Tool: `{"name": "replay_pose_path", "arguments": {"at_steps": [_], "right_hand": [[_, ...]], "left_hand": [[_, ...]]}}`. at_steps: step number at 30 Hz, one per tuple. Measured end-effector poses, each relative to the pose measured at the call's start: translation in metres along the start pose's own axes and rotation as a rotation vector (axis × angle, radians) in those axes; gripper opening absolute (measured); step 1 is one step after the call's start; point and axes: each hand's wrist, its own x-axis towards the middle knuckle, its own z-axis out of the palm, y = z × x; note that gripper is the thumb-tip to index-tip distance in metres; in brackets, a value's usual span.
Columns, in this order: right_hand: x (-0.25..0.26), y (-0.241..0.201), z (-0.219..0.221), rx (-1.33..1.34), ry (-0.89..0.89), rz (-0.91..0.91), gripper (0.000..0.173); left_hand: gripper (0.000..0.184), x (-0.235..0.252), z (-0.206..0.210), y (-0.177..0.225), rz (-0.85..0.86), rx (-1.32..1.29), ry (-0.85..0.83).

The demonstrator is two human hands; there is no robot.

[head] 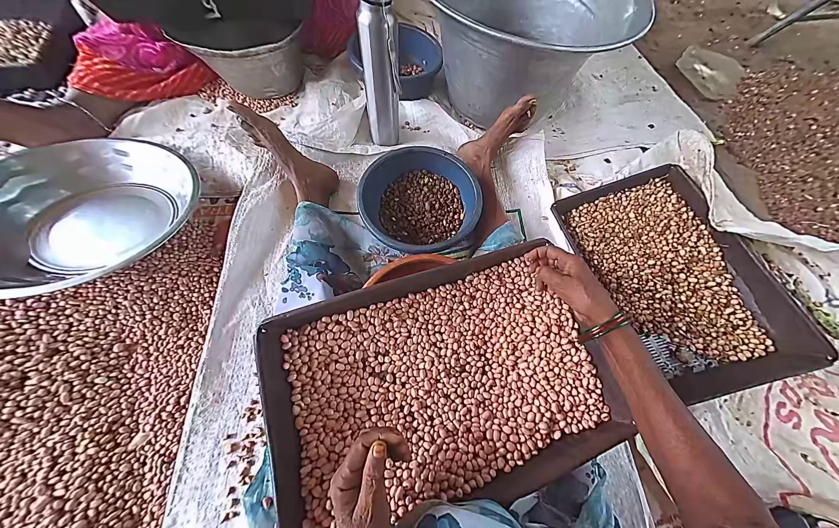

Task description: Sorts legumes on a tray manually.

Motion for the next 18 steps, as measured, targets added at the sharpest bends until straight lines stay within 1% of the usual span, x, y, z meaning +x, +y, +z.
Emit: {"name": "replay_pose_path", "arguments": {"at_steps": [1, 2, 4, 6, 8, 9, 10, 11, 12, 13, 14, 15, 16, 18], "right_hand": [[0.004, -0.001, 0.006, -0.046, 0.020, -0.014, 0.013], [0.007, -0.002, 0.014, -0.163, 0.044, -0.046, 0.011], [0.010, -0.003, 0.028, -0.442, 0.054, -0.106, 0.019], [0.009, -0.003, 0.030, -0.569, 0.088, -0.152, 0.017], [0.002, -0.008, 0.011, -0.609, 0.279, -0.179, 0.017], [-0.002, -0.014, -0.002, -0.659, 0.384, -0.127, 0.024], [-0.005, -0.022, -0.015, -0.665, 0.447, -0.039, 0.038], [-0.007, -0.027, -0.025, -0.651, 0.477, 0.018, 0.046], [-0.008, -0.030, -0.029, -0.624, 0.479, 0.028, 0.043], [-0.008, -0.031, -0.025, -0.587, 0.449, -0.006, 0.031], [-0.006, -0.031, -0.014, -0.540, 0.379, -0.057, 0.020], [-0.003, -0.031, 0.002, -0.499, 0.277, -0.086, 0.017], [-0.001, -0.034, 0.021, -0.500, 0.180, -0.090, 0.019], [0.003, -0.041, 0.059, -0.625, 0.057, -0.045, 0.029]], "left_hand": [[0.031, 0.000, 0.000, 0.000, 0.001, -0.004, -0.006], [0.031, 0.001, 0.000, -0.001, 0.003, -0.003, -0.010], [0.031, 0.001, 0.001, -0.001, 0.004, 0.002, -0.008], [0.031, 0.001, 0.000, 0.000, 0.007, 0.009, -0.007], [0.031, 0.001, -0.001, -0.001, 0.008, 0.004, -0.002], [0.031, 0.000, -0.001, -0.001, 0.006, -0.004, 0.005], [0.032, -0.001, -0.001, -0.001, 0.001, -0.020, 0.012], [0.032, -0.001, -0.001, 0.000, -0.004, -0.030, 0.015], [0.032, 0.000, 0.000, 0.000, -0.003, -0.034, 0.010], [0.032, 0.001, 0.001, 0.000, 0.000, -0.034, 0.000], [0.032, 0.002, 0.002, 0.000, 0.002, -0.034, -0.013], [0.031, 0.003, 0.004, 0.000, 0.001, -0.031, -0.022], [0.031, 0.003, 0.004, 0.000, 0.000, -0.022, -0.030], [0.031, 0.003, 0.004, 0.000, 0.009, -0.006, -0.033]]}}
